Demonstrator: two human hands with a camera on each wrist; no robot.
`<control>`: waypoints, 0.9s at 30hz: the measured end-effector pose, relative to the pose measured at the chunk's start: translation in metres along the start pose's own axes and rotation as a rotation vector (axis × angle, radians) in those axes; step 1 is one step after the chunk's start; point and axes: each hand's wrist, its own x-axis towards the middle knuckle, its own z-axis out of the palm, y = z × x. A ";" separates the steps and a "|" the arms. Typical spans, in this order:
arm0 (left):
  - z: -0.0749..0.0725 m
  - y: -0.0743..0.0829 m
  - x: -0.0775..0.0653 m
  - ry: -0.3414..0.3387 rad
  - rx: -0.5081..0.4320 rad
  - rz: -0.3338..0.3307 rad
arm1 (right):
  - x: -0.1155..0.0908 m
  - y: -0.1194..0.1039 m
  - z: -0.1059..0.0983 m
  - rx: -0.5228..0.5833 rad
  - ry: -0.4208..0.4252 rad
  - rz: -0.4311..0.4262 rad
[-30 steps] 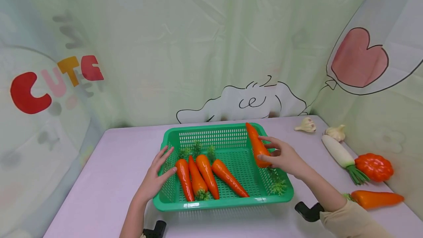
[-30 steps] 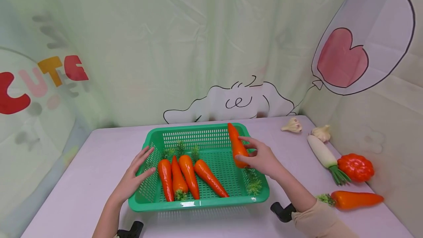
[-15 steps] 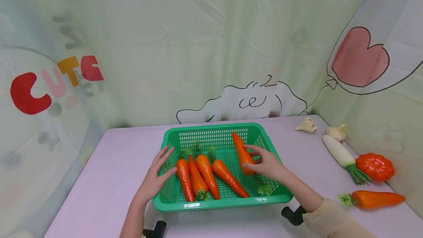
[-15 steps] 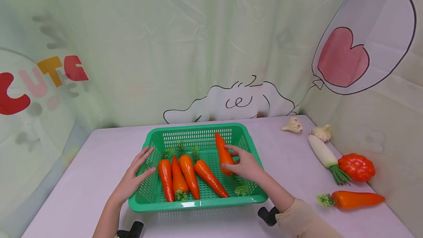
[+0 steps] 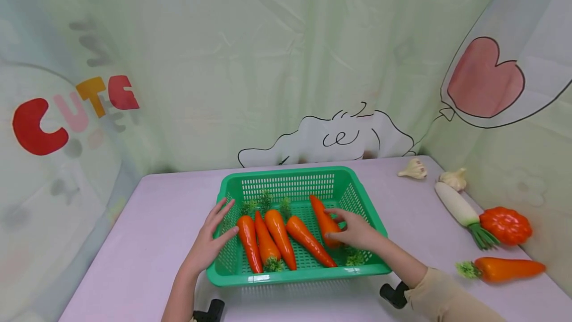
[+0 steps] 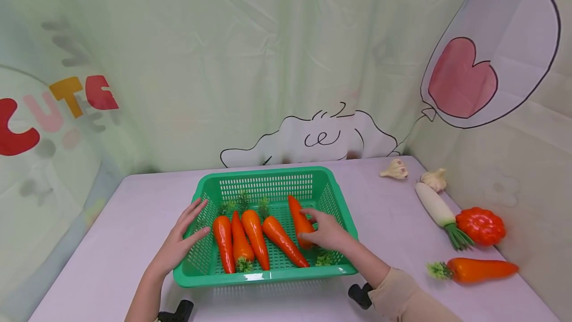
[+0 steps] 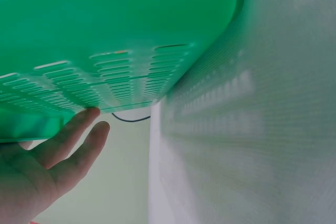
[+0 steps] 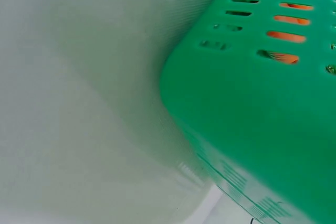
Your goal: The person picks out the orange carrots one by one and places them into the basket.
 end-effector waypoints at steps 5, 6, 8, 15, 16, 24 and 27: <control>0.000 0.001 -0.001 0.000 -0.007 -0.001 | -0.001 -0.001 0.001 -0.052 -0.029 0.003; 0.000 0.001 -0.001 0.000 -0.007 -0.001 | -0.001 -0.002 0.002 -0.062 -0.035 0.004; 0.000 0.000 -0.001 0.000 -0.004 -0.001 | -0.002 -0.002 0.002 -0.078 -0.047 -0.001; 0.000 0.000 0.000 0.000 0.008 -0.001 | -0.002 -0.004 0.001 -0.037 -0.057 0.019; 0.000 0.001 0.000 0.001 0.006 -0.002 | -0.002 -0.004 0.001 -0.023 -0.059 0.020; 0.000 0.001 0.000 0.002 -0.012 -0.009 | -0.004 -0.003 -0.001 -0.005 -0.008 -0.045; 0.000 0.000 0.000 0.001 -0.013 -0.007 | -0.008 -0.006 -0.005 0.007 0.056 -0.086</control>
